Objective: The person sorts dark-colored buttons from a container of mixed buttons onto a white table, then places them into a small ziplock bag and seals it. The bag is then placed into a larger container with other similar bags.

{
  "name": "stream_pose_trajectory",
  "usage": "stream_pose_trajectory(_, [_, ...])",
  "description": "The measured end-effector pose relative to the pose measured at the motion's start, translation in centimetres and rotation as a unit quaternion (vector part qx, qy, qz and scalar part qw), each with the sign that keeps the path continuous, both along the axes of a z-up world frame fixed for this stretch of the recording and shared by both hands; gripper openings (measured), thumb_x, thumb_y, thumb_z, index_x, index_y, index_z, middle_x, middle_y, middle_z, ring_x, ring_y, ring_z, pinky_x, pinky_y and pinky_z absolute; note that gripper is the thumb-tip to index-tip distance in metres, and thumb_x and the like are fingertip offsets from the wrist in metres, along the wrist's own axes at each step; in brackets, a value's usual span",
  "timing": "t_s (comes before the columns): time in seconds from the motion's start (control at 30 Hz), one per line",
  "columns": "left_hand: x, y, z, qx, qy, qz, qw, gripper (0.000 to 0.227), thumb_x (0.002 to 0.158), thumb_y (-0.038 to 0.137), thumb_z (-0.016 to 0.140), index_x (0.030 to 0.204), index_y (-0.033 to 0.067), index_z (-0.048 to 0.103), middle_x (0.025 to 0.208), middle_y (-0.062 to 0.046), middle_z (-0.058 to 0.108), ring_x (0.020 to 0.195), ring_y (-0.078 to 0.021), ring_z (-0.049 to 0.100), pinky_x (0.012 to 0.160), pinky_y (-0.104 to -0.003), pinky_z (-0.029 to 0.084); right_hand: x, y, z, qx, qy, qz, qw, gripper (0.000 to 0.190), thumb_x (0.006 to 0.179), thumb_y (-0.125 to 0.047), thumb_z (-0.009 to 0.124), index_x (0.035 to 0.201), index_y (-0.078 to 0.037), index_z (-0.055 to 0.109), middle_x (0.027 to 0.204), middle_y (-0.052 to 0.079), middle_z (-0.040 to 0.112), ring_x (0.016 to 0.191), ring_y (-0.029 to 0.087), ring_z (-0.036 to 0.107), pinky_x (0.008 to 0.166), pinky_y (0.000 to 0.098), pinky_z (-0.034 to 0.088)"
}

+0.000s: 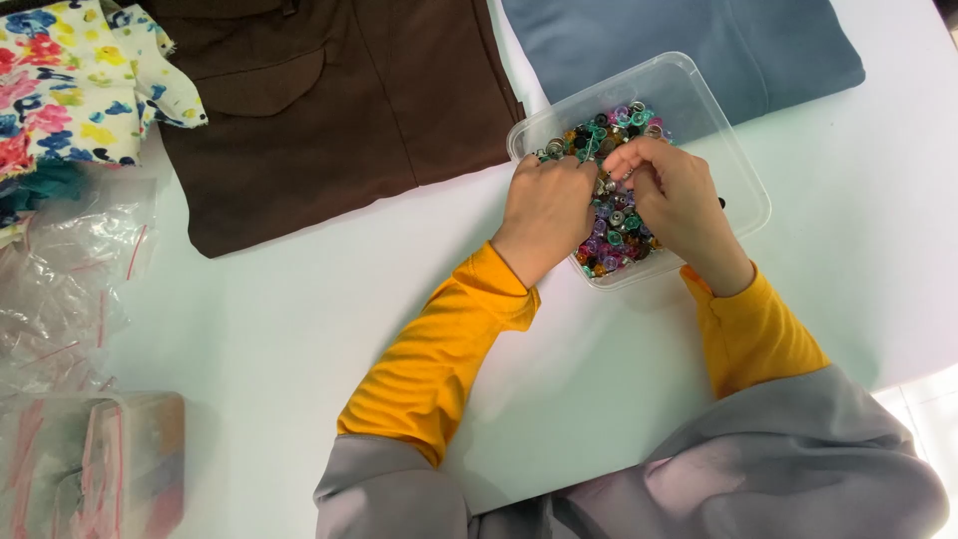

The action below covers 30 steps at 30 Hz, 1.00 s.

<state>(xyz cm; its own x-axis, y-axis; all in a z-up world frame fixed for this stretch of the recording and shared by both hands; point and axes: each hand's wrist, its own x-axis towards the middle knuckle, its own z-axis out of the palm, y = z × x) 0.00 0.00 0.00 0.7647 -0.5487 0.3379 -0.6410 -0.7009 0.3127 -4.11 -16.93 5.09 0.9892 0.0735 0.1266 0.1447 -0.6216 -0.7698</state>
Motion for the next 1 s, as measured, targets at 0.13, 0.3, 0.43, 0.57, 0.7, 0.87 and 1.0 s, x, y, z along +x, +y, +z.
stream_pose_trajectory(0.13, [-0.3, 0.3, 1.7, -0.014, 0.015, -0.008, 1.000, 0.014, 0.070, 0.010, 0.077, 0.082, 0.0096, 0.071, 0.067, -0.005, 0.063, 0.060, -0.0251, 0.065, 0.067, -0.036, 0.040, -0.2, 0.3, 0.5, -0.013, 0.022, 0.009, 1.000, 0.035, 0.095, 0.011, 0.042, 0.096, -0.007, 0.072, 0.085, 0.009, 0.071, 0.084, 0.023, 0.068, 0.073, 0.0359, 0.053])
stream_pose_trajectory(0.3, [-0.5, 0.3, 2.8, -0.025, 0.030, 0.002, 0.999, 0.016, 0.073, 0.006, 0.077, 0.083, 0.0095, 0.064, 0.072, -0.005, 0.061, 0.066, -0.0271, 0.067, 0.072, -0.038, 0.044, -0.3, 0.7, 0.2, -0.205, 0.040, 0.027, 0.978, 0.018, 0.097, -0.001, 0.055, 0.104, -0.003, 0.072, 0.093, 0.017, 0.065, 0.096, 0.038, 0.065, 0.076, 0.0481, 0.055])
stream_pose_trajectory(0.43, [-0.4, 0.5, 2.8, -0.019, 0.038, -0.007, 0.999, 0.018, 0.075, 0.005, 0.076, 0.086, 0.0100, 0.063, 0.074, -0.005, 0.062, 0.068, -0.0268, 0.069, 0.074, -0.039, 0.045, -0.3, 0.6, 0.6, -0.227, 0.066, 0.042, 0.971, 0.021, 0.092, -0.006, 0.068, 0.112, -0.004, 0.073, 0.101, 0.019, 0.069, 0.102, 0.041, 0.067, 0.079, 0.0504, 0.057])
stream_pose_trajectory(0.57, [-0.5, 0.4, 2.4, -0.016, 0.012, -0.003, 1.000, 0.004, 0.081, 0.006, 0.069, 0.079, 0.0096, 0.068, 0.066, -0.005, 0.061, 0.060, -0.0259, 0.065, 0.070, -0.037, 0.042, -0.2, 0.3, 0.5, -0.211, 0.087, 0.057, 0.972, 0.016, 0.089, -0.005, 0.068, 0.105, -0.003, 0.067, 0.090, 0.017, 0.067, 0.086, 0.039, 0.070, 0.069, 0.0511, 0.056])
stream_pose_trajectory(0.7, [-0.4, 0.4, 1.6, -0.014, 0.013, -0.010, 1.000, 0.007, 0.083, 0.006, 0.066, 0.078, 0.0107, 0.068, 0.062, -0.003, 0.061, 0.057, -0.0249, 0.065, 0.070, -0.037, 0.041, -0.1, 0.0, -0.1, -0.201, 0.092, 0.055, 0.974, 0.014, 0.089, -0.004, 0.069, 0.103, -0.003, 0.068, 0.088, 0.016, 0.068, 0.082, 0.036, 0.071, 0.066, 0.0493, 0.056])
stream_pose_trajectory(0.87, [-0.4, 0.5, 2.2, -0.017, 0.012, -0.010, 1.000, 0.009, 0.086, 0.005, 0.063, 0.081, 0.0103, 0.068, 0.061, -0.004, 0.061, 0.056, -0.0248, 0.065, 0.070, -0.037, 0.042, -0.4, 0.2, 0.4, -0.203, 0.102, 0.049, 0.973, 0.012, 0.093, -0.010, 0.069, 0.104, -0.004, 0.070, 0.086, 0.015, 0.069, 0.081, 0.034, 0.072, 0.065, 0.0467, 0.056])
stream_pose_trajectory(1.0, [-0.8, 0.6, 3.1, -0.014, 0.026, -0.003, 1.000, 0.006, 0.085, 0.006, 0.067, 0.090, 0.0090, 0.065, 0.065, -0.005, 0.064, 0.061, -0.0266, 0.067, 0.074, -0.040, 0.045, -0.5, 0.5, 1.0, -0.214, 0.119, 0.059, 0.968, 0.016, 0.099, -0.015, 0.064, 0.104, -0.002, 0.070, 0.085, 0.015, 0.070, 0.082, 0.034, 0.071, 0.066, 0.0461, 0.056])
